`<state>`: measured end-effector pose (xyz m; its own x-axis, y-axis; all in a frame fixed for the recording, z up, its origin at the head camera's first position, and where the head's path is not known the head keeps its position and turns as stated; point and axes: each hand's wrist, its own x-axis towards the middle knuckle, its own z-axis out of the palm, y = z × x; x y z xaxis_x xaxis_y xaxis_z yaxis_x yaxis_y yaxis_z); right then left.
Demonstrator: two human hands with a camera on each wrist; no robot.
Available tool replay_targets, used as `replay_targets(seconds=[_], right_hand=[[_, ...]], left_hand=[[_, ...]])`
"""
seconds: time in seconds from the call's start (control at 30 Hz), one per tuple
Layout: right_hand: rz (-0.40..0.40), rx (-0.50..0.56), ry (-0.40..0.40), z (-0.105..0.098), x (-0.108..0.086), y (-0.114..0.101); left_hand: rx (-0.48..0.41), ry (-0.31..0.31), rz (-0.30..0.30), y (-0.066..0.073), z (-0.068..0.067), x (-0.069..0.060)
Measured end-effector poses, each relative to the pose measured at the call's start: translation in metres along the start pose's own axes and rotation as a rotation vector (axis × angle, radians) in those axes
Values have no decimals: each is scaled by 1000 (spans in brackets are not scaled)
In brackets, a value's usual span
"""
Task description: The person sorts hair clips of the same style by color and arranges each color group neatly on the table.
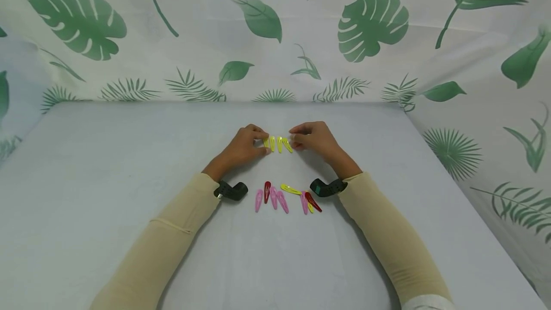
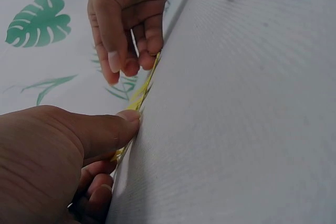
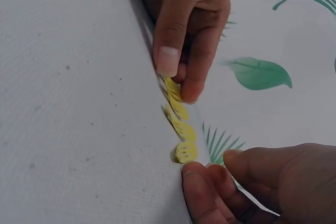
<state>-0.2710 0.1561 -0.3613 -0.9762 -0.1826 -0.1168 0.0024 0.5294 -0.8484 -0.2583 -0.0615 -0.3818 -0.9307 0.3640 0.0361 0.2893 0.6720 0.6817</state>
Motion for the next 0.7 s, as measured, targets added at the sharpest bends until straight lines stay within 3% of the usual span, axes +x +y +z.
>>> replay_targets(seconds=[0.4, 0.7], right_hand=[[4, 30, -28, 2, 0, -3], [-54, -4, -74, 2, -5, -6]], left_hand=[[-4, 1, 13, -2, 1, 1], [-17, 12, 41, -2, 0, 0]])
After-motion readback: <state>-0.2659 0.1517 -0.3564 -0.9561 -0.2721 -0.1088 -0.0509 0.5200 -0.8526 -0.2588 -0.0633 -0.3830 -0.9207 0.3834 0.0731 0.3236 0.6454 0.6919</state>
